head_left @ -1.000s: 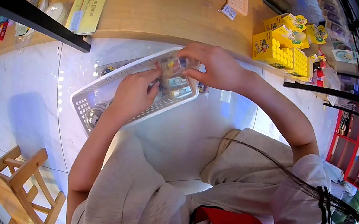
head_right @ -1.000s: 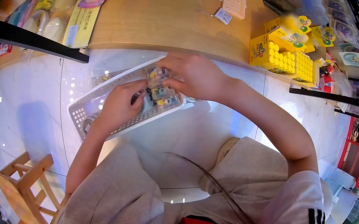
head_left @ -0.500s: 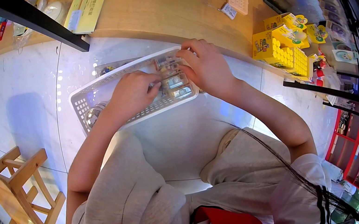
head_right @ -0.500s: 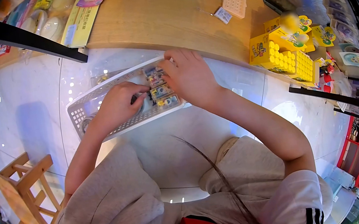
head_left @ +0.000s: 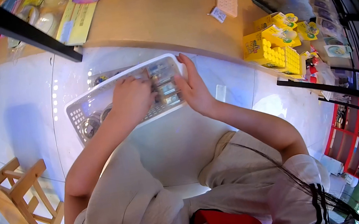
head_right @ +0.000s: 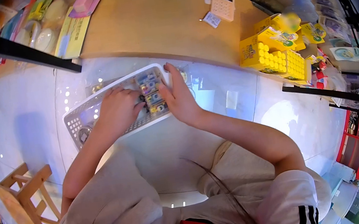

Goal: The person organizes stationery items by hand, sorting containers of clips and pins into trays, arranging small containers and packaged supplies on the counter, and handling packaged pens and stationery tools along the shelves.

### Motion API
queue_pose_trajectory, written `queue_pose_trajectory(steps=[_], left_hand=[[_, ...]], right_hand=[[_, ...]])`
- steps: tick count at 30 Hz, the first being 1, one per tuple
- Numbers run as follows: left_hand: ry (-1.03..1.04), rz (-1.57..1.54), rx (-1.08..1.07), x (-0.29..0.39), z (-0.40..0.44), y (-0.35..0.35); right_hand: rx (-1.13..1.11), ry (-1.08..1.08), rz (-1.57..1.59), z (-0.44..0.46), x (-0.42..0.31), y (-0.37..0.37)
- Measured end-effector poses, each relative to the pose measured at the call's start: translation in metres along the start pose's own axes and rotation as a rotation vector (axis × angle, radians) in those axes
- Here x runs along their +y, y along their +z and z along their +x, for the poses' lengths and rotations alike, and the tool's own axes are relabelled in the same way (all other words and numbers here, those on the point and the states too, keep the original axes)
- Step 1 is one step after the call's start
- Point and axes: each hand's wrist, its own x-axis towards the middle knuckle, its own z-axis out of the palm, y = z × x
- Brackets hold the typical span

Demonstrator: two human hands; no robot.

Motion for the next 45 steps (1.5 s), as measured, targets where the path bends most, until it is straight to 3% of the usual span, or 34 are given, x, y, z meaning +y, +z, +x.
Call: queue_pose_trajectory(steps=[2,3,6,10,13,16,17,20,22,24,26,28,29,32,34,36,38,40,42,45], left_hand=[[-0.013,-0.002,0.085,0.0,0.0,0.0],[-0.021,-0.003,0.126,0.002,0.001,-0.002],[-0.12,-0.244,-0.166,0.012,0.005,-0.011],[-0.017,-0.162,-0.058,0.008,0.0,-0.004],[-0.083,-0.226,-0.12,0.013,-0.005,-0.025],[-0.012,-0.425,0.265,0.006,-0.033,-0.032],[-0.098,-0.472,0.386,0.0,-0.044,-0.033],[-0.275,-0.338,0.715,-0.037,-0.077,-0.036],[-0.437,-0.201,0.825,-0.061,-0.1,-0.028],[-0.601,-0.49,0.791,-0.076,-0.121,-0.007],[-0.727,-0.873,0.753,-0.087,-0.134,0.021],[-0.792,-1.054,0.476,-0.09,-0.145,0.037],[-0.907,-1.166,0.291,-0.095,-0.149,0.042],[-0.852,-1.359,0.207,-0.111,-0.155,0.056],[-0.908,-1.354,0.214,-0.111,-0.152,0.057],[-0.936,-1.361,0.207,-0.109,-0.15,0.056],[-0.933,-1.383,0.2,-0.109,-0.146,0.052],[-0.888,-1.427,0.282,-0.107,-0.144,0.055],[-0.871,-1.449,0.318,-0.101,-0.147,0.057],[-0.854,-1.436,0.326,-0.1,-0.146,0.051]], right_hand=[[0.015,0.198,0.292,0.002,-0.006,0.003],[0.087,0.184,0.267,0.004,-0.006,0.008],[-0.027,0.485,0.281,0.006,-0.015,0.002],[0.035,0.427,0.207,0.005,-0.003,0.007],[0.099,0.445,0.297,0.006,0.005,0.01],[-0.015,0.579,0.369,0.006,0.001,0.003],[-0.033,0.573,0.47,0.006,-0.006,0.0],[-0.156,0.521,0.213,0.014,0.003,-0.006],[-0.179,0.467,0.015,0.018,0.001,-0.009],[-0.239,0.475,-0.19,0.027,0.0,-0.014],[-0.317,0.442,0.029,0.035,0.01,-0.021],[-0.371,0.413,0.158,0.042,0.011,-0.026],[-0.455,0.408,0.015,0.05,0.009,-0.033],[-0.255,0.409,-0.038,0.078,-0.017,-0.041],[-0.036,0.26,0.015,0.111,-0.029,-0.037],[0.12,-0.005,-0.214,0.152,-0.048,-0.023],[0.111,-0.104,-0.307,0.204,-0.058,-0.003],[0.195,-0.35,-0.686,0.254,-0.056,0.022],[0.097,-0.354,-0.992,0.289,-0.068,0.038],[-0.011,-0.305,-1.166,0.32,-0.051,0.054]])
